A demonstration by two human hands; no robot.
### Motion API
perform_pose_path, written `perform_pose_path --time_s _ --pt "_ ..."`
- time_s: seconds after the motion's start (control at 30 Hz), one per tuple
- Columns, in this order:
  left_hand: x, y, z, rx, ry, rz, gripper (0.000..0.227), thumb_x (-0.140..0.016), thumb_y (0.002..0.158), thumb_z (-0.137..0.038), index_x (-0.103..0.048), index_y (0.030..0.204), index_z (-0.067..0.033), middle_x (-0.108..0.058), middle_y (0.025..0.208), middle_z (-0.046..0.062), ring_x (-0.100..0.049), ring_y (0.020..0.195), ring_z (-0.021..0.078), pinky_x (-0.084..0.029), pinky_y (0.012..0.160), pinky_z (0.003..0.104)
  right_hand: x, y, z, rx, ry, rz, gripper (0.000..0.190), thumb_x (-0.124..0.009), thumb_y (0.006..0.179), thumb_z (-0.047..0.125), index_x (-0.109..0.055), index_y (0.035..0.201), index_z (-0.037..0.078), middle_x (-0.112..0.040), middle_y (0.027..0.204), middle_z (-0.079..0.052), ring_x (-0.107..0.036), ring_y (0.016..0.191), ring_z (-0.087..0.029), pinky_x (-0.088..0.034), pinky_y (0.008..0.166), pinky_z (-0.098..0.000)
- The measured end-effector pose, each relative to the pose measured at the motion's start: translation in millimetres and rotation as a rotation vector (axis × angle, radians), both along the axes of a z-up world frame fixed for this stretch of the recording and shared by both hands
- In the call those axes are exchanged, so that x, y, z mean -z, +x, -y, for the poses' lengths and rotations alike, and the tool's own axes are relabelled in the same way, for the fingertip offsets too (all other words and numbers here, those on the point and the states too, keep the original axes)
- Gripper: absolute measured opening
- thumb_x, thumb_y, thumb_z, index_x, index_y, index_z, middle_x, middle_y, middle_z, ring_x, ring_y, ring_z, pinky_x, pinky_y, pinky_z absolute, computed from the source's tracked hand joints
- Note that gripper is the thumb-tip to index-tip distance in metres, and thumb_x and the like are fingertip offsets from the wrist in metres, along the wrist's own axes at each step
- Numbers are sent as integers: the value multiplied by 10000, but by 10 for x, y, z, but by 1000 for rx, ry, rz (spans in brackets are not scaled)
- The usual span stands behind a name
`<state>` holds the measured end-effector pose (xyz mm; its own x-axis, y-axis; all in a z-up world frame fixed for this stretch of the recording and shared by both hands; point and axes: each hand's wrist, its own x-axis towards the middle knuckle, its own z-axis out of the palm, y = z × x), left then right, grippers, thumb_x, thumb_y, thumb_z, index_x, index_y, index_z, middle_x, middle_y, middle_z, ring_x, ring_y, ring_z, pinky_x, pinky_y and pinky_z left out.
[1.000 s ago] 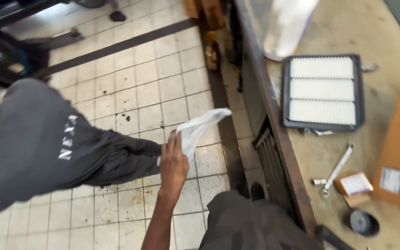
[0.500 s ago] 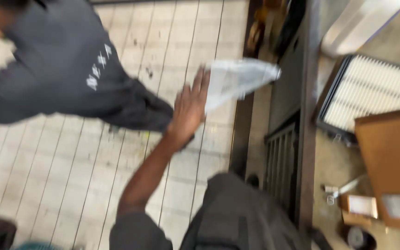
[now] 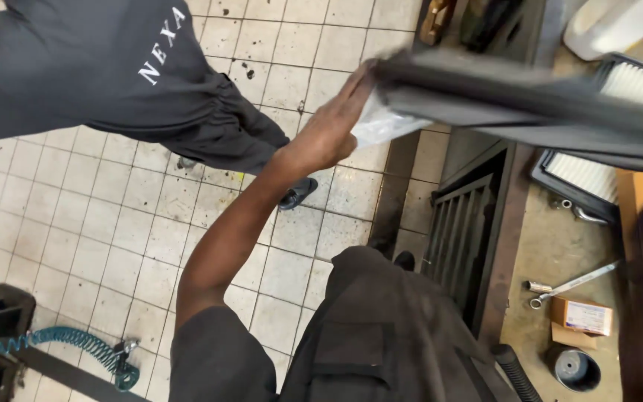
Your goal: Unpacking and inspecting new car air filters from boxes and plastic packaging.
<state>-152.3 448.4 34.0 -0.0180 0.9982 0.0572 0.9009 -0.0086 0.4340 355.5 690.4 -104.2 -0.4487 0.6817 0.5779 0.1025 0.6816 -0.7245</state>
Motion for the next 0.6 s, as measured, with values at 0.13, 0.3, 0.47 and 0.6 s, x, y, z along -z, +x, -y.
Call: perform_pose_path --time_s 0.13,0.3,0.47,0.6 --pt "7 -107 95 133 119 178 1085 -667 704 147 -100 1615 -19 -160 1662 247 -328 1481 479 -390 1169 476 -631 -804 567 -52 19 -86 291 -544 1257 296 -564 1309 10 -645 1166 -140 -655 1069 -187 -522 964 -275" --pt "80 -125 287 124 182 391 1055 -704 722 164 -209 1616 -96 -227 1677 212 -214 1576 403 -284 1248 450 -1214 -1016 920 -86 -180 105 331 -569 1256 232 -530 1284 -96 -645 1120 -160 -592 981 -146 -485 916 -234" --pt "161 -181 328 13 224 679 838 -604 682 226 -551 1464 -70 -442 1612 184 -395 1516 319 -400 1193 385 -1625 -1112 976 -142 62 333 273 -577 1114 23 -472 1366 19 -713 1205 -152 -690 926 -153 -557 812 -246" --pt "-111 -39 350 -306 -23 935 718 -515 718 240 -665 1357 -52 -576 1573 97 -649 1046 530 -445 742 497 -1802 -1277 936 -157 265 409 477 -593 1040 -66 -392 1447 82 -745 1290 -161 -722 872 -175 -584 728 -262"
